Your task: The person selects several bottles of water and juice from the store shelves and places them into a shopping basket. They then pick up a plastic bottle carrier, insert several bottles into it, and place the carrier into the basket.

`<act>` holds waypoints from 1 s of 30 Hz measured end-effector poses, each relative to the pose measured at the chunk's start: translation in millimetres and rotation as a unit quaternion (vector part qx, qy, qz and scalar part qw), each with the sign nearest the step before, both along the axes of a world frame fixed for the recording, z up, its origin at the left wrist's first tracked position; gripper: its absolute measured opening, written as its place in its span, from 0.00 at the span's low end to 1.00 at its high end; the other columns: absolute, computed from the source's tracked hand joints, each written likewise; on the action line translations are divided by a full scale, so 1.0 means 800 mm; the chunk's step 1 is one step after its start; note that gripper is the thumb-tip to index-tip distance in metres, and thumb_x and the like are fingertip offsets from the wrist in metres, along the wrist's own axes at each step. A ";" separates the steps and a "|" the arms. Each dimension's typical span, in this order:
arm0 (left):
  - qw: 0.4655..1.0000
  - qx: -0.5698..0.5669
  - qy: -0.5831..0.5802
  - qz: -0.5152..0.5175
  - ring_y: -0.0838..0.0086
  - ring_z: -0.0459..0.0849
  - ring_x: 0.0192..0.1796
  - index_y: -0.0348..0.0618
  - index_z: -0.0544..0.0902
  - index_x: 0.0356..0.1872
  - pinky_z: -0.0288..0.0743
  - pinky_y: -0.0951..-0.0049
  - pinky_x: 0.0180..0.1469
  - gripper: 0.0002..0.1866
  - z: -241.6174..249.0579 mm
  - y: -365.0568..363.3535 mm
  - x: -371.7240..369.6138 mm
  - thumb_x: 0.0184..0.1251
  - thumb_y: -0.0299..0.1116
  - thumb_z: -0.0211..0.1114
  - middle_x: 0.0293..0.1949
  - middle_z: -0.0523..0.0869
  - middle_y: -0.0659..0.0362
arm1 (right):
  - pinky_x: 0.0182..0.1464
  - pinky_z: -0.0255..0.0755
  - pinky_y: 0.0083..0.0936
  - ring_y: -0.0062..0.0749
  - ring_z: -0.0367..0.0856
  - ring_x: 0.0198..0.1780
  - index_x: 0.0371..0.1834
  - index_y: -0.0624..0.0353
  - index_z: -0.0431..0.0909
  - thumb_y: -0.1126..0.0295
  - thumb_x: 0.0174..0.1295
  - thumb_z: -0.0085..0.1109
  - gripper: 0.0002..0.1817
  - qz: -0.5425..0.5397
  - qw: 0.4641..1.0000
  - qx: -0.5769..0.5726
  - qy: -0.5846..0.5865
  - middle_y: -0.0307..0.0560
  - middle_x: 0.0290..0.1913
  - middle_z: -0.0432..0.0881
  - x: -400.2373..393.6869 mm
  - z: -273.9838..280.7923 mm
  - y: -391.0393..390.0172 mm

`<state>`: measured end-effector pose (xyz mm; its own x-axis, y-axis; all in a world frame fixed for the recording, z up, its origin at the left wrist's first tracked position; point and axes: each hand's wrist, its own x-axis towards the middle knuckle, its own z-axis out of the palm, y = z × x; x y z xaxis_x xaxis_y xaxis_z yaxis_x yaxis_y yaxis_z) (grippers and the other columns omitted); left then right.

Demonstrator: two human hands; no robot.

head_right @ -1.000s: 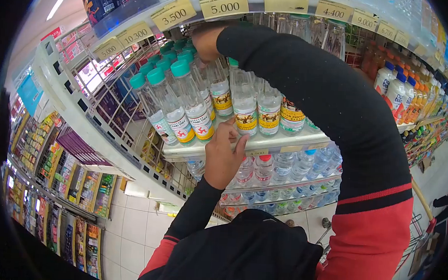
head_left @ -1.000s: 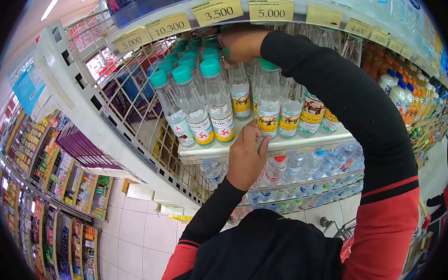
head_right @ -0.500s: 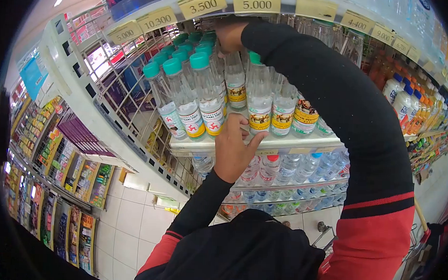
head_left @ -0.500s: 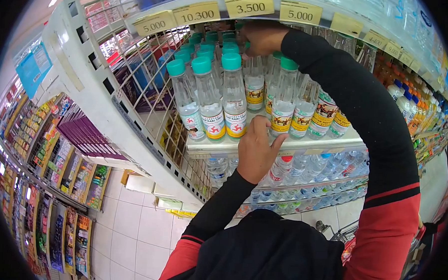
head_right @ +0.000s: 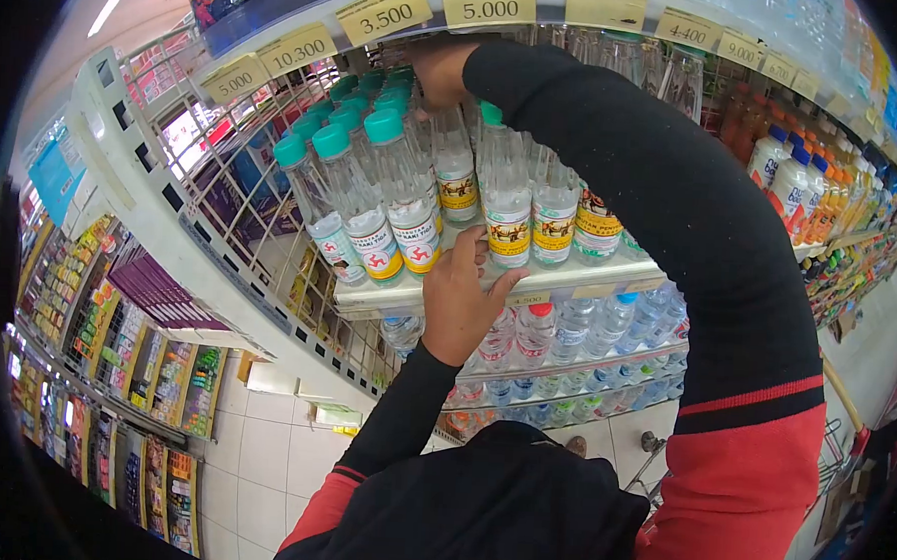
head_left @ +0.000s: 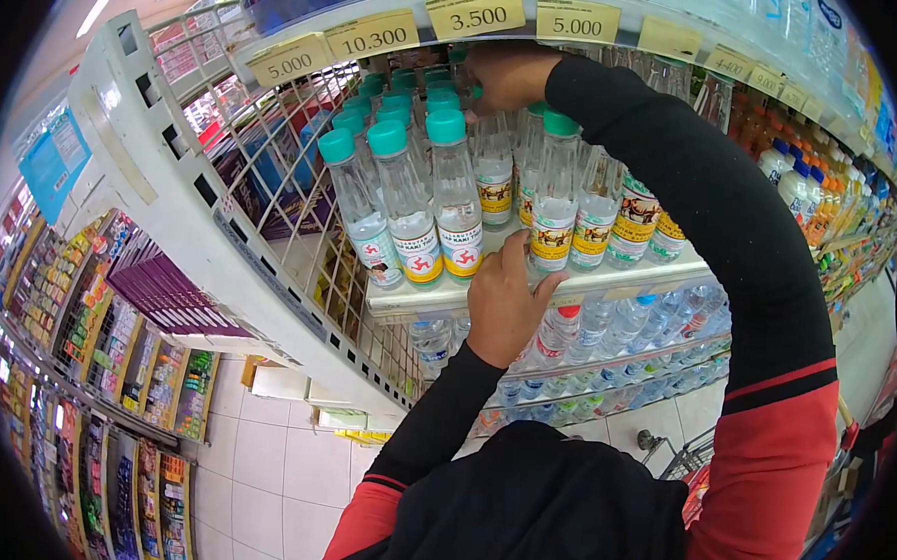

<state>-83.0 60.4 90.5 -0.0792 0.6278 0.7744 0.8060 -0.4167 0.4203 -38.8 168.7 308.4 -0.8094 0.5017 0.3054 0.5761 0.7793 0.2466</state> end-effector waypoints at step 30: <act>0.974 -0.045 0.083 0.207 0.73 0.80 0.31 0.37 0.76 0.48 0.74 0.75 0.32 0.23 -0.012 0.014 0.003 0.55 0.40 0.69 0.31 0.82 0.55 | 0.46 0.68 0.23 0.22 0.75 0.47 0.52 0.59 0.72 0.59 0.61 0.54 0.20 -0.570 0.399 -0.089 0.712 0.39 0.44 0.80 0.772 -0.494 -0.435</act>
<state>-80.6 71.5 81.2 -0.2179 0.6351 0.7411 0.9571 -0.0094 0.2895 579.1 -179.0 -86.9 0.9081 0.4120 -0.0743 0.0384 -0.2586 -0.9652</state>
